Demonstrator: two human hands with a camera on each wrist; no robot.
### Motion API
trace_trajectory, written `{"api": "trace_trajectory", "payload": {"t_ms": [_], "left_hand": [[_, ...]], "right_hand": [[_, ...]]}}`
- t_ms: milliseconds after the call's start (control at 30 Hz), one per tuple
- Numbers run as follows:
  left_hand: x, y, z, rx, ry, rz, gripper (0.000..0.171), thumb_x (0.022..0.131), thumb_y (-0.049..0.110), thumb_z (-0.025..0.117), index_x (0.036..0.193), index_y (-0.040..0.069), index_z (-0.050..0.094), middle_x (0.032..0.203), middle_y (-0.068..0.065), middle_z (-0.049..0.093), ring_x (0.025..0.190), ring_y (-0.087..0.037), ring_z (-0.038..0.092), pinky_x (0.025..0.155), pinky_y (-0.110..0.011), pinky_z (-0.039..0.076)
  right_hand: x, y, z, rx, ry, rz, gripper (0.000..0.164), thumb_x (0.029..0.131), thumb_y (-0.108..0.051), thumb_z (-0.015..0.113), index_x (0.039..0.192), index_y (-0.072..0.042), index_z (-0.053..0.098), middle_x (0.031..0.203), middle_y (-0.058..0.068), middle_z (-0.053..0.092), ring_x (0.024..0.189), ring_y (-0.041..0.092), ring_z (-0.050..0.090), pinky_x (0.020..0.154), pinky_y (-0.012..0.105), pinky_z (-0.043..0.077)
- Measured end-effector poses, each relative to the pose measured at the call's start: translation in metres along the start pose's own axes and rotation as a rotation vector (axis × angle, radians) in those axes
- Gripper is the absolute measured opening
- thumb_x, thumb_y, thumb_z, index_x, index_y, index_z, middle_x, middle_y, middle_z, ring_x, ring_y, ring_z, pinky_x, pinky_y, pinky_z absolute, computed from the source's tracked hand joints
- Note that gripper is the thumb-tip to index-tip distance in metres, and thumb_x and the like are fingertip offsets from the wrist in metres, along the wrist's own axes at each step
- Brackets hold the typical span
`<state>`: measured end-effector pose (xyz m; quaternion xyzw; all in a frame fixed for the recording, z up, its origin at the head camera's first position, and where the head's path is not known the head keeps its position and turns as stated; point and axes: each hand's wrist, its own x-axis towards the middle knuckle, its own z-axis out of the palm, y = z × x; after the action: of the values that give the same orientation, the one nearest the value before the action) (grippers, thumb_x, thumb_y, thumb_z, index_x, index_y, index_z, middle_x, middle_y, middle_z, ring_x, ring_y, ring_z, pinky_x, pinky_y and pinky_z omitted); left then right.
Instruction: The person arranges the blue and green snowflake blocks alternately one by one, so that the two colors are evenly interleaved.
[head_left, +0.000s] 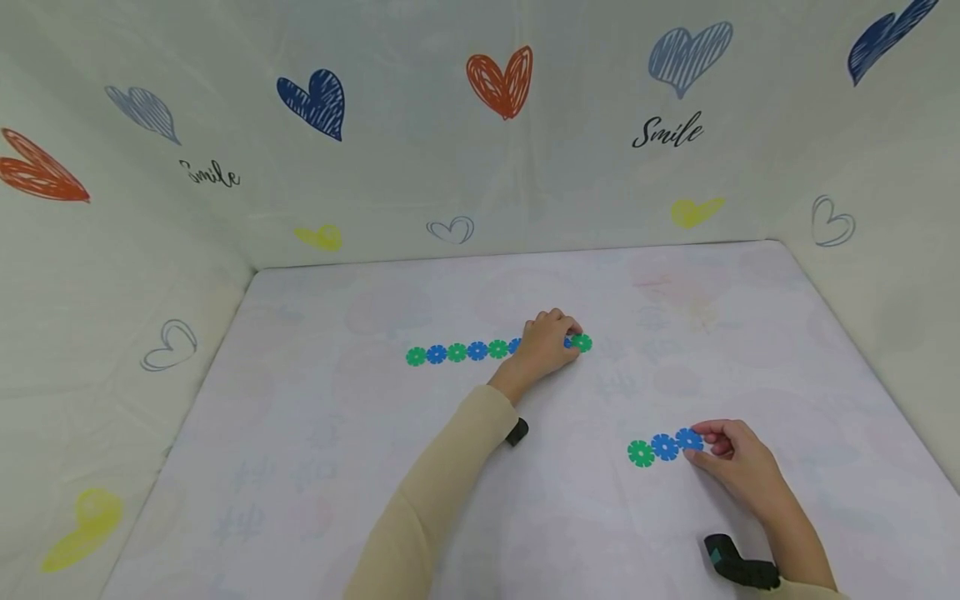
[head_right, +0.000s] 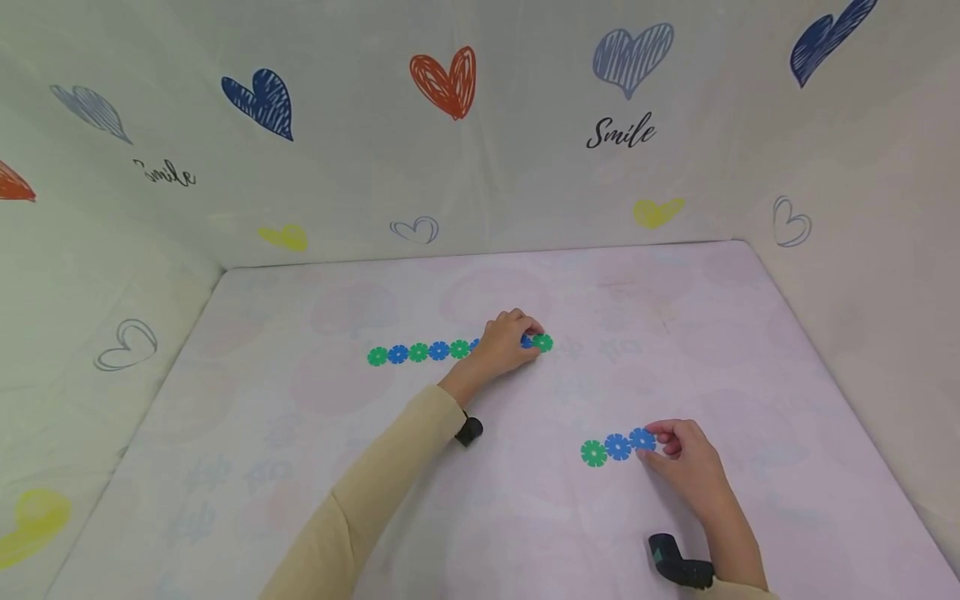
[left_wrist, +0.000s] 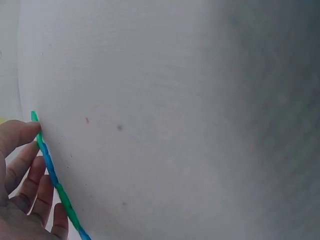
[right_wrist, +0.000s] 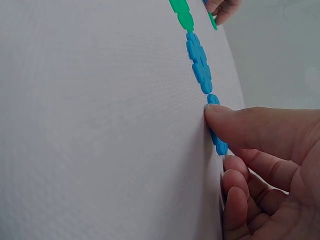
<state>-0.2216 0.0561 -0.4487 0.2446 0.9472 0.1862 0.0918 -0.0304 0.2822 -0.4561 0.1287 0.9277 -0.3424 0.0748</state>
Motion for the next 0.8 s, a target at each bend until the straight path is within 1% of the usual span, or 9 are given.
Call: {"api": "trace_trajectory", "payload": {"t_ms": [333,600,667,800], "left_hand": [[0.0001,-0.0007,-0.0006,0.008,-0.005,-0.001,0.029,0.088,0.027,0.061,0.116,0.02,0.061,0.113,0.002,0.055,0.107,-0.016,0.047,0.093,-0.036,0.036],[-0.0002,-0.0017,0.0008,-0.005,-0.009,-0.013,0.029,0.088,0.027,0.061,0.116,0.02,0.06,0.113,0.002,0.054,0.107,-0.016,0.047,0.094,-0.036,0.036],[-0.0002,-0.002,0.0009,-0.008,-0.006,-0.009,0.029,0.088,0.027,0.061,0.116,0.02,0.061,0.113,0.002,0.054,0.107,-0.016,0.047,0.094,-0.036,0.036],[-0.0003,-0.0018,0.0005,-0.008,-0.001,0.007,0.029,0.088,0.027,0.061,0.116,0.019,0.061,0.113,0.002,0.055,0.107,-0.016,0.047,0.093,-0.035,0.036]], "right_hand": [[0.0019,0.0001,0.0011,-0.006,-0.008,0.015,0.045,0.083,-0.019,0.069,0.117,0.004,0.053,0.1,0.015,0.049,0.088,0.023,0.043,0.063,0.016,0.037],[0.0014,-0.0031,0.0017,-0.048,0.018,-0.024,0.04,0.081,-0.015,0.069,0.113,0.005,0.055,0.099,0.016,0.05,0.086,0.023,0.046,0.063,0.018,0.037],[0.0017,-0.0046,0.0009,-0.057,0.012,-0.021,0.041,0.081,-0.015,0.069,0.113,0.005,0.054,0.099,0.017,0.051,0.086,0.024,0.047,0.064,0.02,0.038],[0.0039,-0.0077,-0.0021,-0.065,-0.023,0.014,0.042,0.082,-0.017,0.069,0.114,0.004,0.051,0.095,0.016,0.052,0.086,0.025,0.047,0.065,0.024,0.04]]}}
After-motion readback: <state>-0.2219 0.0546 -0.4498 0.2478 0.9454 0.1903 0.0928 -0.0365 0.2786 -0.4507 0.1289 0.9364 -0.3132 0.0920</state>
